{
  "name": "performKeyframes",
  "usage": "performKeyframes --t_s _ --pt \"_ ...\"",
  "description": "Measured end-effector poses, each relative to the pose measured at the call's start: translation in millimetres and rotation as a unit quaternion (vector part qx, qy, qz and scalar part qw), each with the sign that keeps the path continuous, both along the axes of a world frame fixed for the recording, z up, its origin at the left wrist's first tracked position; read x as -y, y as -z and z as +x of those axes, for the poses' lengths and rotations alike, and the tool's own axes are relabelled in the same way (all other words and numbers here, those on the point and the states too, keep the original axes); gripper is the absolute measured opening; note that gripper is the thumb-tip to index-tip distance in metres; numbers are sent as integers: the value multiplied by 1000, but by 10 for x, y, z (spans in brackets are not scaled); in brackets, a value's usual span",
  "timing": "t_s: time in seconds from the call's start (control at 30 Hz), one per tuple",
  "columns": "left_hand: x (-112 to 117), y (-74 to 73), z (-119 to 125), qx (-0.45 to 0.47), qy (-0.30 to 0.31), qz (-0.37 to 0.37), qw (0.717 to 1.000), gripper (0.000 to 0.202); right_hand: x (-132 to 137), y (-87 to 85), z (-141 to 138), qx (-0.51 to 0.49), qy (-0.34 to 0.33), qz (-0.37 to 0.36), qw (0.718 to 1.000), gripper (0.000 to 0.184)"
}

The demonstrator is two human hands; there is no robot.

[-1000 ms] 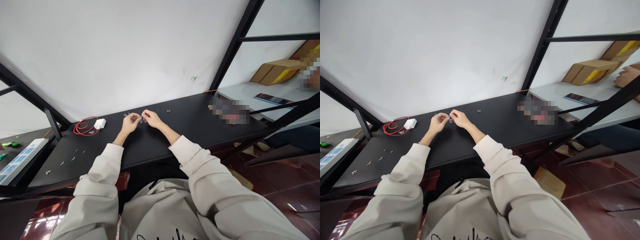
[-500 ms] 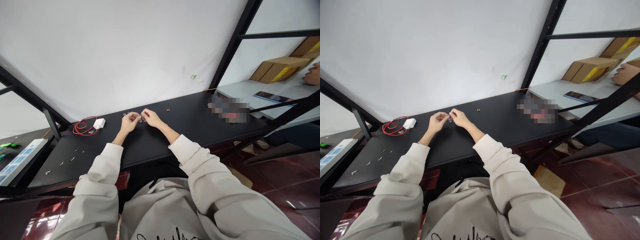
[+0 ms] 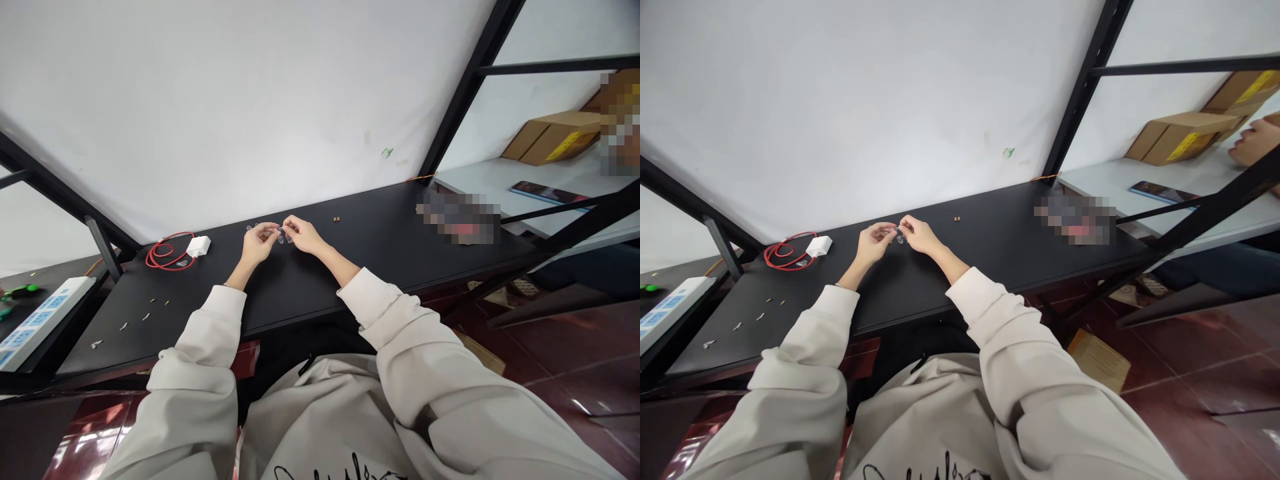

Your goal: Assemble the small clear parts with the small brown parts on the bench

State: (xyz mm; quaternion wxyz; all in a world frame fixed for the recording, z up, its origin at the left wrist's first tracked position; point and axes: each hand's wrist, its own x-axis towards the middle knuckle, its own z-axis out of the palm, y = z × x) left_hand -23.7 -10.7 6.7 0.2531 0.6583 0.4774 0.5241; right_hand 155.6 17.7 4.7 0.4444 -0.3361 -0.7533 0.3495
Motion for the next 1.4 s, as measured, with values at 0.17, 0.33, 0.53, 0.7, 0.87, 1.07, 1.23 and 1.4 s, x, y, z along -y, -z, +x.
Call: performKeyframes --t_s 0.17,0.33,0.53,0.7,0.87,1.07,1.23,1.4 --pt "-3 -6 -6 -14 -4 15 1000 29 8 2 -16 10 10 -2 1000 22" --pt "-12 1 -20 -35 -16 33 999 25 31 -25 -14 19 8 -13 1000 23" --pt "15 -8 4 -50 -41 50 997 19 82 -53 -43 40 15 -20 999 33" --pt "30 -30 21 -35 -53 69 996 13 6 -58 -21 17 149 -1 989 38" --pt "11 -15 -17 -51 -84 46 994 18 -96 -67 88 -35 227 -17 973 34" --pt "22 1 -9 -63 -67 45 995 19 -88 -10 43 -19 186 -19 982 10" --pt "20 8 -5 -45 -73 40 995 22 -140 15 56 -22 192 -40 980 11" --pt "23 8 1 -42 -74 41 996 23 -226 17 114 -27 200 -63 977 21"
